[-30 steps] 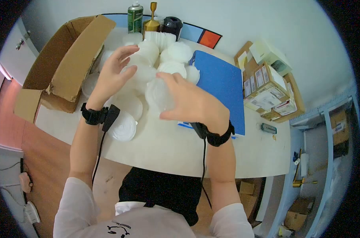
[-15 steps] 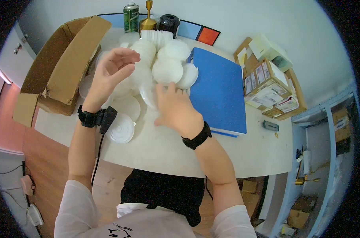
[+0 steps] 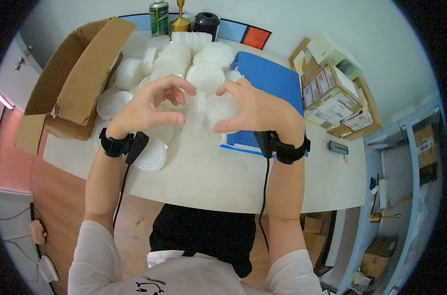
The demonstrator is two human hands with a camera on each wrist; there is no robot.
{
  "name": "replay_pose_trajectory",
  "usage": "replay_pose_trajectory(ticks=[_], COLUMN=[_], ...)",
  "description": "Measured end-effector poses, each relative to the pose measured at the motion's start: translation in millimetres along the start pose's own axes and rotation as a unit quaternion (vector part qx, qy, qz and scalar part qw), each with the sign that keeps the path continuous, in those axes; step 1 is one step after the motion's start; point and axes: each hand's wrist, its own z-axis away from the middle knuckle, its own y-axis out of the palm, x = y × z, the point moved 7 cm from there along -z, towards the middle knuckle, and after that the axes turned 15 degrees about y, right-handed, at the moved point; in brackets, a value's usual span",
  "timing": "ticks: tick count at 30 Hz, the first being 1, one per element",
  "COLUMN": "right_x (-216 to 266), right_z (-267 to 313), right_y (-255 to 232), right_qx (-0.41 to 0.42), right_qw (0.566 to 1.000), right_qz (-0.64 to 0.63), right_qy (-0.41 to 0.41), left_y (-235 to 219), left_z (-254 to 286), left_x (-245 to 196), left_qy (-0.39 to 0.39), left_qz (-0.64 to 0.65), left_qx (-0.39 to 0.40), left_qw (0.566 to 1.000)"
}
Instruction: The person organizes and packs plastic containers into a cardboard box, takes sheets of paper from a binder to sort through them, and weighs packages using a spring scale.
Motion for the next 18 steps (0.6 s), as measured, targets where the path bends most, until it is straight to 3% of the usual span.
replay_pose_trajectory(ticks=[3,5,7,9,10,11,12,14,16,18], right_x=[-6,-12,-15,-4,10,24,39,54,52,49], right_z=[4,7,12,12,14,14,8,4,-2,-8], right_y=[-9,-14,-33,-31,-31,-23,-11,10,9,7], right_qx=[-0.002,-0.004,-0.114,-0.134,-0.153,-0.125,-0.113,-0.084,-0.082,-0.073], right_qw=[1.0,0.999,0.992,0.984,0.971,0.979,0.977,0.976,0.972,0.97], right_qz=[-0.024,-0.026,-0.046,-0.095,-0.144,-0.131,-0.118,-0.111,-0.136,-0.154], right_qy=[-0.018,-0.017,-0.034,-0.074,-0.113,-0.096,-0.135,-0.169,-0.171,-0.174], left_y=[4,5,6,13,15,13,11,7,4,0], left_z=[0,5,6,8,7,6,4,0,1,0], left_x=[2,15,20,26,23,19,15,2,4,6], left_qy=[0.01,-0.067,-0.065,-0.062,-0.036,-0.01,-0.012,0.031,-0.01,-0.036], left_qz=[-0.013,-0.011,0.0,0.011,0.059,0.105,0.101,-0.041,-0.043,-0.05], left_qx=[0.013,0.037,0.037,0.038,-0.003,-0.043,-0.038,0.035,0.054,0.01], left_qw=[1.0,0.997,0.997,0.997,0.998,0.993,0.994,0.998,0.998,0.998])
